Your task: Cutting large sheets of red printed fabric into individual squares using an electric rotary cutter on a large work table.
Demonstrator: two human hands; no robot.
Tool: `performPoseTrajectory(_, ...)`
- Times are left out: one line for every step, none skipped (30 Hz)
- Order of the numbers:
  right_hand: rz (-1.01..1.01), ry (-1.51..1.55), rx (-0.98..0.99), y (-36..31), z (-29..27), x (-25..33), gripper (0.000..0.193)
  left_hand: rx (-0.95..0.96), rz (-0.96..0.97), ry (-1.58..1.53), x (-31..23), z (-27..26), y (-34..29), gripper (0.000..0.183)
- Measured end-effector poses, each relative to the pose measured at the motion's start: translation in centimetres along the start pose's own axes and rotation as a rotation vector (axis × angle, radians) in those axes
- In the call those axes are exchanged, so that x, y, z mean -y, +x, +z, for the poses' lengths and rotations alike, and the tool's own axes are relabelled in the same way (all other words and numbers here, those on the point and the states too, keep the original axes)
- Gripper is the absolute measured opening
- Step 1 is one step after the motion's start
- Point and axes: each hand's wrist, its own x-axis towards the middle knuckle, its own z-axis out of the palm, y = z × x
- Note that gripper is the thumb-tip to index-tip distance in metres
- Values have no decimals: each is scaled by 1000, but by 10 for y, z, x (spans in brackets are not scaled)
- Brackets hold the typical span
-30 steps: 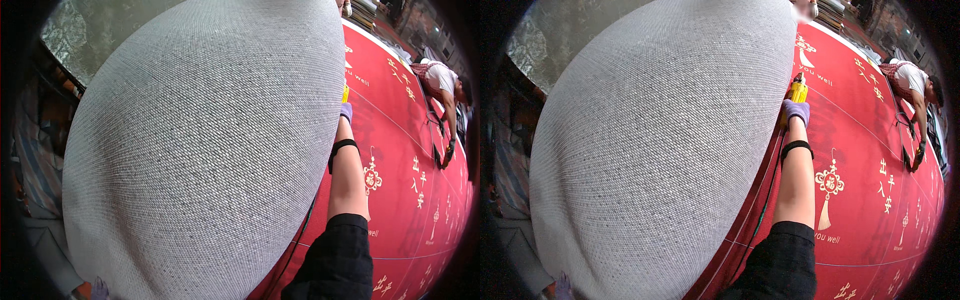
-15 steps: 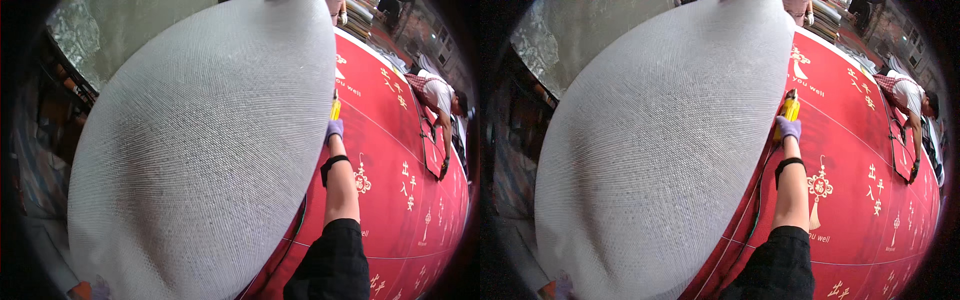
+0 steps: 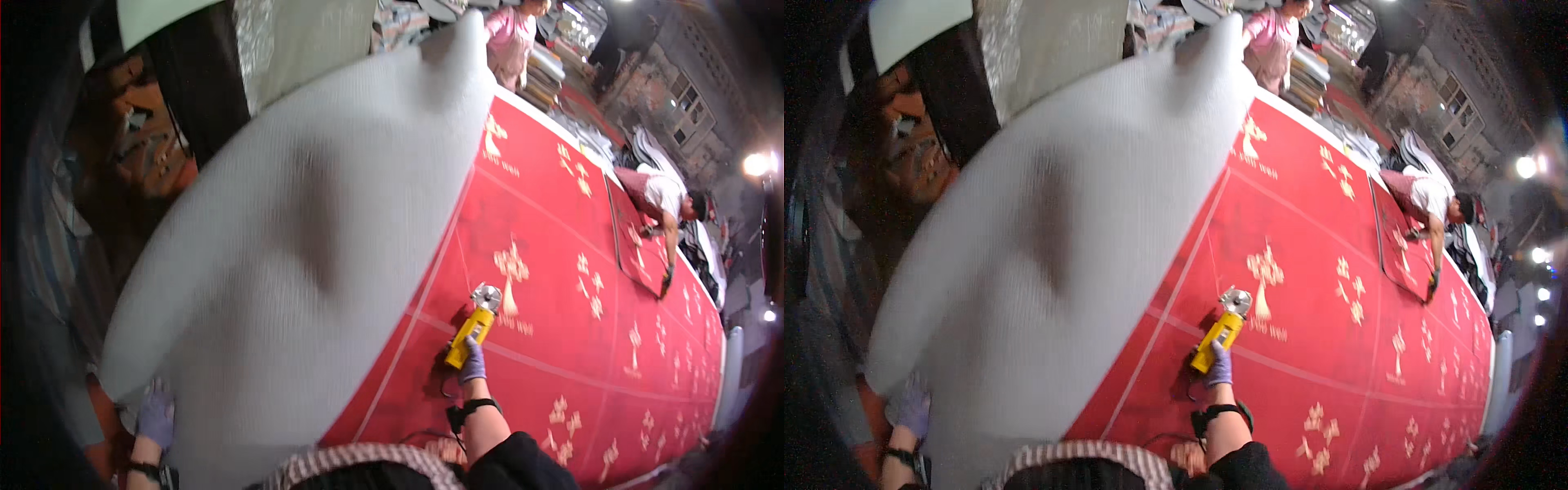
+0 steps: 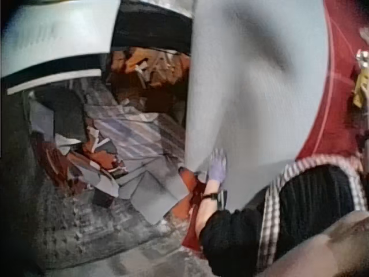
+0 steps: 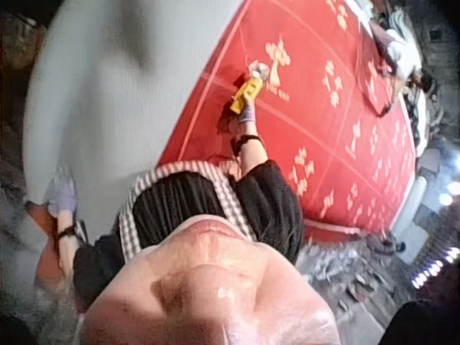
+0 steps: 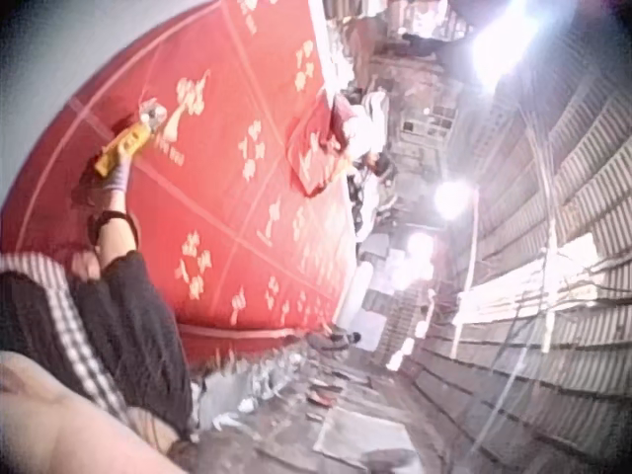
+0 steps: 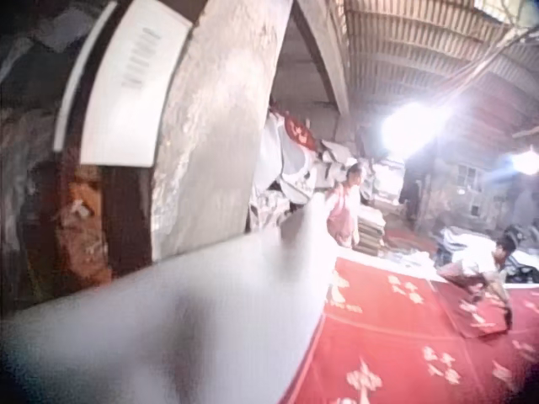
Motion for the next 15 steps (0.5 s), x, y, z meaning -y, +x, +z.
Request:
performPoseTrajectory(-52,-66,-34,-35,-8,-17,50,-80,30,-72,4,3,2,49)
performPoseTrajectory(-99,-124,-72,-72,-13,-31,48,-78,7,-95,2,-1,-2,49)
performPoseTrajectory(-46,-101,-87,-105,-23,-39,47,-87,-8,-115,-2,2,-3,49)
performPoseTrajectory(7,-67,-90,-134,-31,-49,45,-156,-5,-213,13,21,2,50)
performPoseTrajectory(63,-54,-79,-154,-32,-55,42,-241,-19,-315,30,41,11,50)
performPoseTrajectory(12,-60,-169,-167,-31,-61,41,-242,-8,-298,39,54,21,50)
performPoseTrajectory(-1,-81,-150,-172,-33,-62,40,-280,39,-325,46,63,32,50)
performPoseTrajectory(-16,-100,-131,-174,-33,-63,39,-318,88,-352,53,69,43,50)
performPoseTrajectory(-66,-74,-178,-176,-46,-66,39,-309,132,-331,54,81,59,50)
performPoseTrajectory(-116,-51,-217,-177,-55,-67,39,-351,196,-525,55,93,71,49)
performPoseTrajectory(-88,-8,-229,-186,-57,-67,40,-385,258,-721,56,103,83,49)
performPoseTrajectory(-105,-42,-263,-210,-33,-67,42,-376,273,-700,67,113,91,49)
performPoseTrajectory(-168,23,-253,-226,-39,-68,43,-378,261,-328,67,116,105,49)
performPoseTrajectory(-222,86,-239,-243,-46,-73,43,-384,234,49,72,125,117,48)
performPoseTrajectory(-244,113,-218,-266,-20,-80,41,-388,215,85,132,162,110,48)
